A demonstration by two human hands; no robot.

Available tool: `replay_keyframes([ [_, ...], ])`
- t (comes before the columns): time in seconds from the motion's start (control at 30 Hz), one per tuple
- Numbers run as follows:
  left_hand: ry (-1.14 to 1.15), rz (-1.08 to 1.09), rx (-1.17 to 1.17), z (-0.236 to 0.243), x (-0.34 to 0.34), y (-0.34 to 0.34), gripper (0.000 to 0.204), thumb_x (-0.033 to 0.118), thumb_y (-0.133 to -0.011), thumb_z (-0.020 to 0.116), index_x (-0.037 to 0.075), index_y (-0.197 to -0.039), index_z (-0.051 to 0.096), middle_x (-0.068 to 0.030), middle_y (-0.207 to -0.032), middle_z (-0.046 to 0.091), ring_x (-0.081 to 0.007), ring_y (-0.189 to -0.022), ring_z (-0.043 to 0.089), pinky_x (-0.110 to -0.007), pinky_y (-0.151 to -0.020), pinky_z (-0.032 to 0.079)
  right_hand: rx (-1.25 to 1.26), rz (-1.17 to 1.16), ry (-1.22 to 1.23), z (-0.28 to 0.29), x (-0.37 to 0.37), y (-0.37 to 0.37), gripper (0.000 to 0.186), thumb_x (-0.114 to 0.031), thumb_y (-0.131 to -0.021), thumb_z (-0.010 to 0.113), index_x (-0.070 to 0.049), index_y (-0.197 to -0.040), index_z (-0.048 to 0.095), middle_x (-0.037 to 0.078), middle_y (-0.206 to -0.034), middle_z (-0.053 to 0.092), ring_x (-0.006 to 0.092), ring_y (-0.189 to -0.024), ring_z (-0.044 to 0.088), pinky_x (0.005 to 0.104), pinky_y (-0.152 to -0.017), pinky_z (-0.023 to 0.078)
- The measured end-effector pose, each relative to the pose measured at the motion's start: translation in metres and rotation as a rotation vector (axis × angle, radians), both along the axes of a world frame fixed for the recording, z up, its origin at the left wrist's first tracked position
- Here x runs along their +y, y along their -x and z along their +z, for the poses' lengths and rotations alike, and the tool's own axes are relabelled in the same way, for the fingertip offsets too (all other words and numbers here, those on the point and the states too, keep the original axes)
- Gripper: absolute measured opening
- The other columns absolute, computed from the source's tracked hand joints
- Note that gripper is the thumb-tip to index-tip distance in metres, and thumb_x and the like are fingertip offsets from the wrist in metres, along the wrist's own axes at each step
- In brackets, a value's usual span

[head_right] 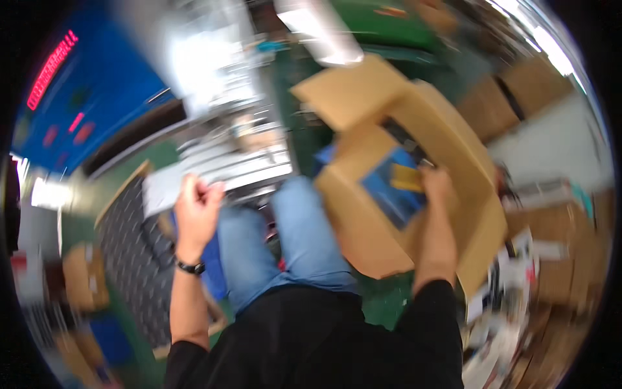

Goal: Operate a pad printing machine to apply prints to small plastic components.

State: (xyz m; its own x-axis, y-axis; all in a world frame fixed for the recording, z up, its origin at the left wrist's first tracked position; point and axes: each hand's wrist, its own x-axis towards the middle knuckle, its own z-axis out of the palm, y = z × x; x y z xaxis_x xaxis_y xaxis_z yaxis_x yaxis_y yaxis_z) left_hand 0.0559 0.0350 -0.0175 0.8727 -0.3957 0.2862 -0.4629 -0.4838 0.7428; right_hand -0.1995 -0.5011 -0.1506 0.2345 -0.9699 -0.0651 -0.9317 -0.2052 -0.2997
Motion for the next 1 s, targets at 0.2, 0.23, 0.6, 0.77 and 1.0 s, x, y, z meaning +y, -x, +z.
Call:
replay_keyframes([
  [0.2,-0.238,0.482,-0.052,-0.037,0.142,0.020,0.036,0.040,-0.092,0.078,0.008,-0.095,0.063,-0.0081,-0.086,0.061,-0.0250,-0.072,0.057,-0.038,-0.068,0.049,-0.023,0.460,-0.004,0.000,-0.030,0.032,0.052,-0.051,-0.095,0.064,-0.001,-0.107,0.069,0.021,-0.097,0.075,0.0411,-0.089,0.072,0.0487,-0.081,0.057],
  [0.23,-0.313,0.536,-0.085,-0.046,0.153,0.021,0.038,0.042,-0.092,0.078,0.007,-0.098,0.066,-0.0095,-0.090,0.063,-0.0265,-0.076,0.059,-0.039,-0.071,0.050,-0.032,0.471,0.020,-0.004,-0.038,0.027,0.050,-0.051,-0.097,0.063,-0.001,-0.105,0.068,0.020,-0.097,0.074,0.0410,-0.088,0.071,0.0488,-0.082,0.056],
  [0.6,-0.976,0.667,-0.057,-0.084,0.171,-0.001,0.056,0.051,-0.085,0.075,0.006,-0.118,0.073,-0.0189,-0.110,0.063,-0.0393,-0.103,0.059,-0.050,-0.091,0.047,-0.364,0.573,0.298,0.052,0.046,-0.057,0.034,-0.034,-0.103,0.067,-0.005,-0.086,0.059,0.009,-0.079,0.060,0.0276,-0.070,0.055,0.0392,-0.072,0.050],
  [0.77,-0.811,0.683,-0.104,-0.067,0.177,-0.001,0.053,0.038,-0.086,0.077,0.003,-0.124,0.070,-0.0183,-0.114,0.064,-0.0367,-0.101,0.061,-0.047,-0.091,0.051,-0.830,0.831,-0.087,0.125,0.170,-0.135,0.012,-0.011,-0.097,0.075,-0.003,-0.105,0.070,0.003,-0.087,0.066,0.0135,-0.076,0.057,0.0280,-0.070,0.050],
  [1.0,0.162,0.406,0.017,-0.011,0.132,-0.008,0.042,0.021,-0.093,0.076,0.001,-0.128,0.063,-0.0161,-0.119,0.063,-0.0277,-0.101,0.062,-0.037,-0.091,0.053,-1.012,1.173,-0.604,0.148,0.256,-0.236,0.046,-0.012,-0.087,0.086,-0.002,-0.129,0.070,0.008,-0.110,0.069,0.0151,-0.092,0.064,0.0269,-0.081,0.052],
])
